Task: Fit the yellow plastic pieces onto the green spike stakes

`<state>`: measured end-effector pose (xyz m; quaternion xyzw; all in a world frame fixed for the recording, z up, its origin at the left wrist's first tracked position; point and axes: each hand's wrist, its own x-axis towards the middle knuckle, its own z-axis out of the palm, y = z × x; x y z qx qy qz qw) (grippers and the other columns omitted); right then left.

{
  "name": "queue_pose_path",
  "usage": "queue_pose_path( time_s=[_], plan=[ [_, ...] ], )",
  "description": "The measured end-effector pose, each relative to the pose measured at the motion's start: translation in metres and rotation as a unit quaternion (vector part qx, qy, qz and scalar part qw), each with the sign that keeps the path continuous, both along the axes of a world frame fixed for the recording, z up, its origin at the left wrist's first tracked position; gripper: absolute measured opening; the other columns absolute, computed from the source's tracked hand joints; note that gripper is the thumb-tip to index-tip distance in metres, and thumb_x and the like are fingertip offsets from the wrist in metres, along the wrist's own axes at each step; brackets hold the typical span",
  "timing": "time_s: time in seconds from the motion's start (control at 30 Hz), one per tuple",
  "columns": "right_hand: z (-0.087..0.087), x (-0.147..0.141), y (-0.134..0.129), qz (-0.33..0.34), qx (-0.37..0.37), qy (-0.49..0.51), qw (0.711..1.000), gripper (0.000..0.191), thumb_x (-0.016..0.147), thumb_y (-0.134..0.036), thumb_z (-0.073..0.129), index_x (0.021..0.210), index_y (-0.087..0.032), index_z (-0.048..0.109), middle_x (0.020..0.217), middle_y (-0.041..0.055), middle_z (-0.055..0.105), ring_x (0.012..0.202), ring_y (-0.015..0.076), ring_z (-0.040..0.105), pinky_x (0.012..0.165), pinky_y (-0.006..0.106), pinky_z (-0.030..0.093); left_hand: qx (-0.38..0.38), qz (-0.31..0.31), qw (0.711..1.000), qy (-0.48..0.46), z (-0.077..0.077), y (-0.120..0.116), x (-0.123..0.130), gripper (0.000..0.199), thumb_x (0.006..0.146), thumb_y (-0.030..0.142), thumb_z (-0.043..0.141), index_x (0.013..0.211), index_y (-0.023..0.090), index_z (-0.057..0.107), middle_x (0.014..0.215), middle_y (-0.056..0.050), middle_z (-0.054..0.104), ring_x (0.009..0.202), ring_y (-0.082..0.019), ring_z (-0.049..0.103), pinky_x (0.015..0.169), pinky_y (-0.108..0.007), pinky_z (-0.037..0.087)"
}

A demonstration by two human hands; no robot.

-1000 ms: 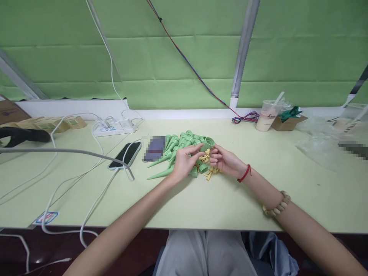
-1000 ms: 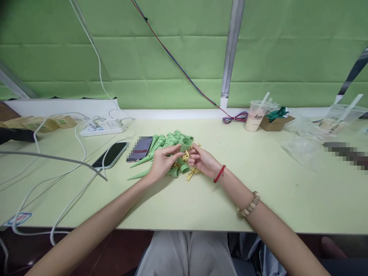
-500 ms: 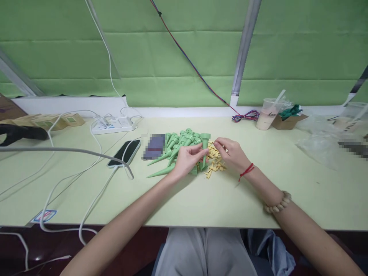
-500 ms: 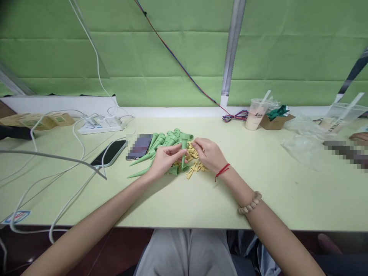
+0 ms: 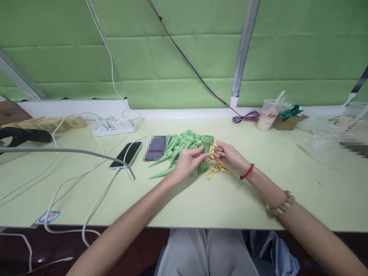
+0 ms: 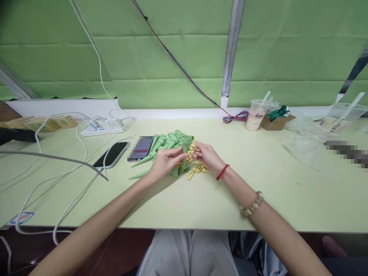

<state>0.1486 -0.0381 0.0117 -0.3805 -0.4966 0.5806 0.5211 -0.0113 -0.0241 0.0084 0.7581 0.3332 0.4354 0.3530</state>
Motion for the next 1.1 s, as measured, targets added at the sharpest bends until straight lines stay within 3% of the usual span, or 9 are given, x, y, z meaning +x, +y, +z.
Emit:
queue_pose_path(
  time_s=[0.17,0.3,0.43,0.5,0.63,0.73,0.83,0.97,1.1],
  plan=[
    [-0.001,-0.002,0.000,0.045,-0.090,0.053,0.993,0.040,0.078,-0.044,0.051,0.055,-0.022,0.027,0.048,-0.0092,0.015,0.043,0.0078,0.029,0.051,0.022,0.039,0.026,0.003,1.000,0.015,0.002,0.001,-0.001,0.028,0.073,0.039,0.058,0.065,0.013,0.065,0.054,0.000,0.054,0.052,-0.011,0.045,0.052,-0.024,0.039],
    [-0.007,-0.001,-0.002,-0.067,0.065,-0.126,0.988,0.038,0.081,-0.053,0.042,0.063,-0.020,0.040,0.050,-0.0053,0.036,0.051,0.0120,0.046,0.055,0.025,0.042,-0.093,-0.016,0.995,-0.043,0.000,0.001,0.005,0.032,0.069,0.040,0.062,0.079,0.010,0.067,0.060,-0.002,0.060,0.050,-0.011,0.051,0.049,-0.024,0.042],
    [-0.014,0.006,0.000,-0.163,0.268,-0.347,0.884,0.032,0.083,-0.047,0.044,0.096,-0.019,0.051,0.083,0.0042,0.057,0.072,0.0162,0.055,0.062,0.027,0.044,-0.173,-0.025,0.981,-0.089,0.004,0.001,0.005,0.038,0.065,0.041,0.066,0.082,0.008,0.065,0.066,-0.005,0.064,0.047,-0.012,0.056,0.046,-0.023,0.044],
    [-0.016,0.008,0.002,-0.176,0.306,-0.379,0.855,0.032,0.087,-0.044,0.039,0.101,-0.018,0.051,0.092,0.0071,0.057,0.079,0.0174,0.056,0.066,0.029,0.046,-0.180,-0.032,0.978,-0.100,0.009,0.002,0.004,0.037,0.065,0.042,0.066,0.080,0.009,0.064,0.070,-0.006,0.065,0.046,-0.011,0.057,0.045,-0.022,0.043],
    [-0.017,0.009,0.005,-0.210,0.319,-0.378,0.843,0.035,0.090,-0.042,0.031,0.102,-0.018,0.053,0.100,0.0091,0.056,0.093,0.0187,0.055,0.078,0.032,0.046,-0.150,0.004,0.982,-0.112,0.012,0.004,0.001,0.034,0.070,0.042,0.061,0.080,0.010,0.065,0.063,-0.003,0.063,0.041,-0.009,0.052,0.044,-0.023,0.042],
    [-0.021,0.011,0.009,-0.226,0.307,-0.430,0.818,0.040,0.090,-0.044,0.030,0.113,-0.019,0.050,0.116,0.0112,0.052,0.112,0.0213,0.046,0.094,0.039,0.037,-0.068,0.082,0.990,-0.088,0.006,0.006,-0.001,0.039,0.073,0.040,0.058,0.097,0.010,0.064,0.053,0.001,0.058,0.043,-0.009,0.051,0.047,-0.024,0.043],
    [-0.032,0.021,0.018,-0.239,0.193,-0.539,0.784,0.050,0.089,-0.047,0.027,0.130,-0.020,0.039,0.137,0.0133,0.035,0.130,0.0266,0.026,0.103,0.047,0.022,0.119,0.147,0.982,-0.008,-0.003,0.007,-0.004,0.033,0.077,0.036,0.054,0.094,0.011,0.067,0.051,0.001,0.056,0.046,-0.009,0.050,0.049,-0.024,0.042],
    [-0.051,0.041,0.034,-0.233,-0.007,-0.653,0.721,0.051,0.091,-0.040,0.023,0.137,-0.020,0.029,0.145,0.0142,0.021,0.134,0.0311,0.014,0.104,0.052,0.013,0.424,0.065,0.893,0.136,-0.012,0.006,-0.009,0.019,0.078,0.024,0.052,0.089,0.015,0.065,0.058,-0.001,0.062,0.051,-0.009,0.053,0.051,-0.023,0.040],
    [-0.062,0.054,0.042,-0.182,-0.075,-0.702,0.684,0.049,0.092,-0.035,0.021,0.139,-0.022,0.026,0.146,0.0117,0.020,0.134,0.0263,0.014,0.105,0.047,0.012,0.547,0.073,0.819,0.158,-0.011,-0.006,-0.012,0.009,0.077,0.022,0.053,0.080,0.016,0.059,0.056,0.000,0.059,0.049,-0.009,0.052,0.047,-0.022,0.037]
  ],
)
